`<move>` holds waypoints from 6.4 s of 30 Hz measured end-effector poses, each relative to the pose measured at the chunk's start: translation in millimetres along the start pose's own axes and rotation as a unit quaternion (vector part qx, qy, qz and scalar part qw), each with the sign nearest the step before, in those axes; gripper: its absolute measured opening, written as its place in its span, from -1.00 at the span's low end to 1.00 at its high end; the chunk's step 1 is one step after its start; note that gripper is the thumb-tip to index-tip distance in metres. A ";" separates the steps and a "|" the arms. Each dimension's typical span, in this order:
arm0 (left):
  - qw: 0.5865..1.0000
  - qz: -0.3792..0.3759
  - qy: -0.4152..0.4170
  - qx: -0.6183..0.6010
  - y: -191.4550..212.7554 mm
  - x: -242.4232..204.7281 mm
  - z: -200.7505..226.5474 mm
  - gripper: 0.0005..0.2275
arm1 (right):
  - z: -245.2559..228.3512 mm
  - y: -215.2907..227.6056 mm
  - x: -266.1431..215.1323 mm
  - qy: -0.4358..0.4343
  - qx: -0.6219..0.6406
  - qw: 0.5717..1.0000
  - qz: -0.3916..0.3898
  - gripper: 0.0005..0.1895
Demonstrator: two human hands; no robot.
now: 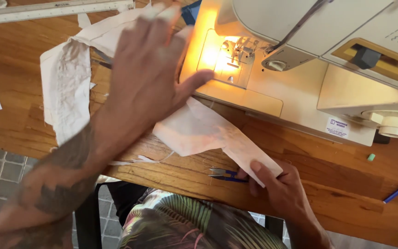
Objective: Cutting fabric with scissors and sewing it using a sewing machine
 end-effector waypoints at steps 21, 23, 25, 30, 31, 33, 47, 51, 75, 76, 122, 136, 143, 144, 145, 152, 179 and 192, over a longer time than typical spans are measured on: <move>0.758 -0.416 0.005 -0.502 27.5 -36.0 -8.7 -0.78 | -100.0 -21.5 13.2 0.390 0.114 0.894 -0.189 -0.93; 0.782 -0.425 0.028 -0.456 33.6 -30.0 -28.8 -0.69 | -105.6 -22.3 9.6 0.353 0.136 0.914 -0.151 -0.86; 0.804 -0.433 0.054 -0.404 35.5 -27.0 -53.0 -0.59 | -109.5 -21.2 11.9 0.318 0.159 0.928 -0.114 -0.78; 0.804 -0.480 0.085 -0.341 15.7 -43.6 -87.2 -0.76 | -113.8 -1.7 22.4 0.173 -0.112 0.971 0.119 -0.64; 0.805 -0.482 0.078 -0.338 22.2 -40.6 -80.7 -0.76 | -116.2 1.3 23.6 0.173 -0.109 0.971 0.127 -0.64; 0.805 -0.471 0.184 -0.310 35.0 -42.8 -80.8 -0.77 | -124.8 6.8 24.1 0.137 -0.282 0.925 0.215 -0.39; 0.673 -0.424 0.040 -0.604 -19.9 -139.0 58.9 -0.81 | -145.8 1.7 87.7 0.329 -0.480 0.754 0.303 -0.44; 0.730 -0.404 0.027 -0.550 -25.1 -146.4 79.2 -0.79 | -148.7 -29.2 75.7 0.390 -0.509 0.739 0.205 -0.56; 0.960 -0.105 -0.105 -0.238 -45.3 49.4 5.2 -0.56 | -145.2 -34.3 54.0 0.481 -0.493 0.700 0.189 -0.78; 0.961 -0.104 -0.105 -0.236 -45.7 48.7 5.0 -0.56 | -146.0 -35.8 52.3 0.483 -0.492 0.699 0.190 -0.78; 0.961 -0.099 -0.115 -0.231 -48.5 50.0 12.4 -0.50 | -149.6 1.2 90.3 0.349 -0.500 0.776 0.159 -0.67; 0.953 -0.106 -0.103 -0.263 -54.0 48.7 10.6 -0.46 | -147.3 -3.5 88.7 0.412 -0.519 0.724 0.192 -0.77; 0.958 -0.096 -0.105 -0.251 -60.3 48.0 7.6 -0.48 | -152.3 -6.7 83.9 0.450 -0.519 0.707 0.170 -0.77; 0.958 -0.094 -0.103 -0.251 -62.5 48.1 7.5 -0.47 | -151.8 -6.0 84.1 0.450 -0.518 0.708 0.169 -0.77; 0.958 -0.094 -0.104 -0.251 -60.6 48.4 7.4 -0.47 | -153.2 -6.7 83.8 0.450 -0.517 0.707 0.170 -0.77; 0.962 -0.100 -0.110 -0.231 -58.9 48.3 8.8 -0.42 | -150.2 -3.7 84.0 0.445 -0.504 0.721 0.169 -0.76; 0.960 -0.124 -0.118 -0.220 -56.5 52.3 9.0 -0.33 | -162.7 66.1 107.0 0.048 -0.108 0.947 0.299 -0.34; 0.957 -0.093 -0.128 -0.244 -46.4 49.3 9.8 -0.45 | -76.4 117.9 202.7 0.063 -0.153 0.943 0.289 -0.31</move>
Point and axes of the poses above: each hand's wrist, its own x-axis towards the middle knuckle, its own y-axis out of the back of the hand, z = x × y, the point moved 5 cm from there along x, towards the middle knuckle, and after that the axes turned 12 degrees about -z, right-handed, at the moved point
